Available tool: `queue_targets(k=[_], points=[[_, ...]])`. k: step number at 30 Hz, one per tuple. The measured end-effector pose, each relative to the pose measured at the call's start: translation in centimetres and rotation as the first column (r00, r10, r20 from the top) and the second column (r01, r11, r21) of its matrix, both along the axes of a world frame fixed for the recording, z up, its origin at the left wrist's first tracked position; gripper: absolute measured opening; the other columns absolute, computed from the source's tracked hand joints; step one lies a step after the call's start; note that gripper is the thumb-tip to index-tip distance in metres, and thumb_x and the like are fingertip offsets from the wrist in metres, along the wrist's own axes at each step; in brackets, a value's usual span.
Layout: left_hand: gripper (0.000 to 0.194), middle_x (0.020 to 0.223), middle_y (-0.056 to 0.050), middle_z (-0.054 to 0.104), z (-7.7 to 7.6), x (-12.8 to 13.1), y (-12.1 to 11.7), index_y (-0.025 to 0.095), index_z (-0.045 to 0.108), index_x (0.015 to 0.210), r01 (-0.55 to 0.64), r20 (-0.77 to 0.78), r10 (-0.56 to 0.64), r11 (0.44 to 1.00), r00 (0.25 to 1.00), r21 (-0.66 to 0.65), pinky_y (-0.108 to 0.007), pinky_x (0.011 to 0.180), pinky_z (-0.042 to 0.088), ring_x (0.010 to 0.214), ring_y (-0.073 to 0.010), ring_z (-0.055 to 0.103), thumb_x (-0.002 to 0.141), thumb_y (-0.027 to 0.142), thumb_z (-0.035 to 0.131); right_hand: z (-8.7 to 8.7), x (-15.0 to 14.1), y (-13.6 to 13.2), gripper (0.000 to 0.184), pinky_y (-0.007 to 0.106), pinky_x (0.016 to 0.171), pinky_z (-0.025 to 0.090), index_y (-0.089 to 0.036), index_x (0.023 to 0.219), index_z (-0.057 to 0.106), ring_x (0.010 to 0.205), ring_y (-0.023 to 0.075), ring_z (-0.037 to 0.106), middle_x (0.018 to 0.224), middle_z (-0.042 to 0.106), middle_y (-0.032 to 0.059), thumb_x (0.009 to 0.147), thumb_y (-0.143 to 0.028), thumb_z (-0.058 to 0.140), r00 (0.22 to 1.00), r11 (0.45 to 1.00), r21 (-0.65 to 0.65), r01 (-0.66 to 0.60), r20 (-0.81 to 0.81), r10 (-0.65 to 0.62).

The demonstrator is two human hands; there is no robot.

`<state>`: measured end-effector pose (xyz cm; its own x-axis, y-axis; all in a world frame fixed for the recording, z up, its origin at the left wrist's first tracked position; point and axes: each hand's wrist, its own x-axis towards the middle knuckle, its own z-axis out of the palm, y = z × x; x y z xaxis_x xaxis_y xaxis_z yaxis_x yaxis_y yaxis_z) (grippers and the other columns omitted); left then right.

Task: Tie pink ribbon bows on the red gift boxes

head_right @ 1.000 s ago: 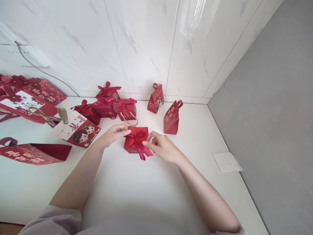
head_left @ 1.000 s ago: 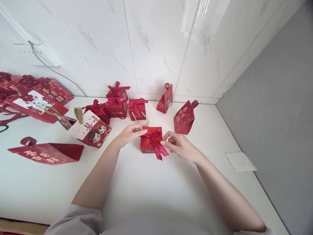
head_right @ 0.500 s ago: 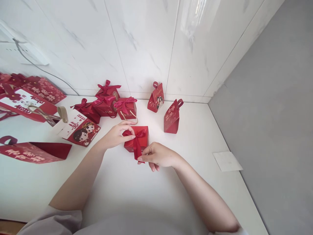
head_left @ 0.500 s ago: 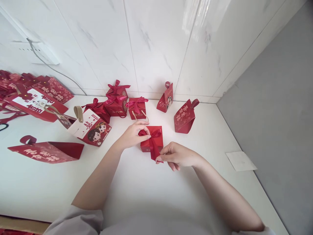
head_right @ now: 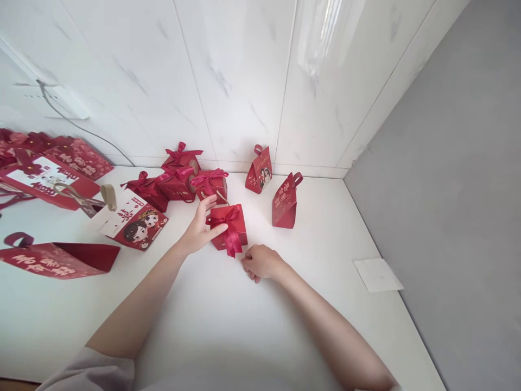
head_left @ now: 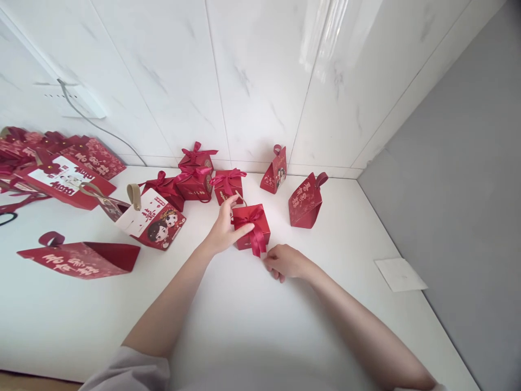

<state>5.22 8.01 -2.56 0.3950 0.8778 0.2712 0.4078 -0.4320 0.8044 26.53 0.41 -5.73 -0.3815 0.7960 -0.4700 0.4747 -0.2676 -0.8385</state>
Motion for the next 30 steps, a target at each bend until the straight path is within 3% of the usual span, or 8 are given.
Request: queue_targets(k=[3,6,10,13,16,18,22,30], points=[[0.12,0.154,-0.021,0.019,-2.4,-0.3,0.0,0.026,0.003,0.149,0.108,0.092,-0.112,0.993,0.989,0.044,-0.053,0.112,0.029,0.144,-0.0347,0.02,0.061,0.042,0.083,-1.6,0.0,1.1,0.016,0.023,0.042,0.041,-0.017,0.066,0.056,0.038,0.0138,0.06,0.053,0.064,-0.0006,0.079,-0.023,0.049,0.994,0.997,0.031,0.066,-0.088,-0.063],[0.13,0.148,-0.019,0.034,-4.5,-0.6,-0.2,0.032,-0.015,0.147,0.19,0.152,-0.181,0.98,0.972,-0.05,-0.054,0.107,0.036,0.135,-0.0316,0.04,0.061,0.039,0.083,-2.6,0.3,1.9,0.018,0.021,0.036,0.039,-0.017,0.072,0.054,0.037,0.0132,0.058,0.054,0.062,-0.0006,0.083,-0.028,0.046,0.97,0.987,0.055,0.148,-0.201,-0.135],[0.121,0.142,-0.018,0.043,-5.1,-0.8,-0.4,0.027,0.006,0.148,0.052,0.073,-0.05,0.998,0.996,-0.027,-0.052,0.107,0.037,0.129,-0.0322,0.047,0.057,0.033,0.085,-3.0,0.4,2.2,0.03,0.023,0.041,0.044,-0.015,0.086,0.059,0.051,0.0142,0.063,0.079,0.069,0.0065,0.087,-0.041,0.042,0.895,0.962,0.092,0.257,-0.398,-0.201],[0.104,0.144,-0.017,0.04,-4.7,-0.7,-0.5,0.025,0.023,0.141,-0.121,0.066,0.114,0.985,0.991,0.12,-0.048,0.106,0.04,0.131,-0.0315,0.044,0.058,0.029,0.084,-2.6,-0.3,1.7,0.041,0.027,0.063,0.054,-0.017,0.104,0.062,0.087,0.0189,0.066,0.111,0.066,0.0098,0.086,-0.049,0.043,0.817,0.937,0.127,0.326,-0.537,-0.211],[0.097,0.145,-0.018,0.037,-4.4,-0.4,-0.5,0.025,0.026,0.137,-0.222,0.104,0.201,0.936,0.974,0.274,-0.047,0.107,0.04,0.135,-0.0312,0.039,0.06,0.028,0.084,-2.2,-1.4,1.1,0.043,0.033,0.088,0.05,-0.019,0.112,0.062,0.106,0.0209,0.06,0.118,0.063,0.0087,0.085,-0.05,0.051,0.714,0.944,0.096,0.317,-0.679,-0.171],[0.096,0.144,-0.018,0.037,-4.5,-0.3,-0.4,0.024,0.026,0.136,-0.248,0.12,0.219,0.904,0.968,0.35,-0.048,0.108,0.038,0.137,-0.0319,0.036,0.059,0.027,0.084,-2.2,-1.9,0.9,0.038,0.034,0.092,0.046,-0.018,0.106,0.065,0.101,0.0201,0.061,0.109,0.066,0.0075,0.081,-0.047,0.064,0.673,0.952,0.069,0.3,-0.722,-0.16],[0.098,0.142,-0.019,0.038,-4.8,0.0,-0.1,0.024,0.026,0.135,-0.257,0.111,0.232,0.892,0.966,0.372,-0.051,0.108,0.038,0.137,-0.0332,0.035,0.058,0.028,0.085,-2.5,-1.9,1.0,0.031,0.034,0.087,0.045,-0.016,0.086,0.07,0.083,0.0176,0.062,0.086,0.069,0.0042,0.075,-0.044,0.073,0.701,0.955,0.039,0.293,-0.689,-0.187],[0.089,0.139,-0.016,0.036,-5.3,0.2,0.3,0.025,0.028,0.134,-0.232,0.147,0.185,0.868,0.972,0.439,-0.049,0.107,0.041,0.136,-0.0315,0.037,0.062,0.023,0.081,-2.6,-1.3,1.2,0.032,0.038,0.088,0.047,-0.015,0.087,0.074,0.084,0.0205,0.065,0.086,0.072,0.0051,0.065,-0.038,0.081,0.749,0.984,0.005,0.178,-0.65,-0.132]])
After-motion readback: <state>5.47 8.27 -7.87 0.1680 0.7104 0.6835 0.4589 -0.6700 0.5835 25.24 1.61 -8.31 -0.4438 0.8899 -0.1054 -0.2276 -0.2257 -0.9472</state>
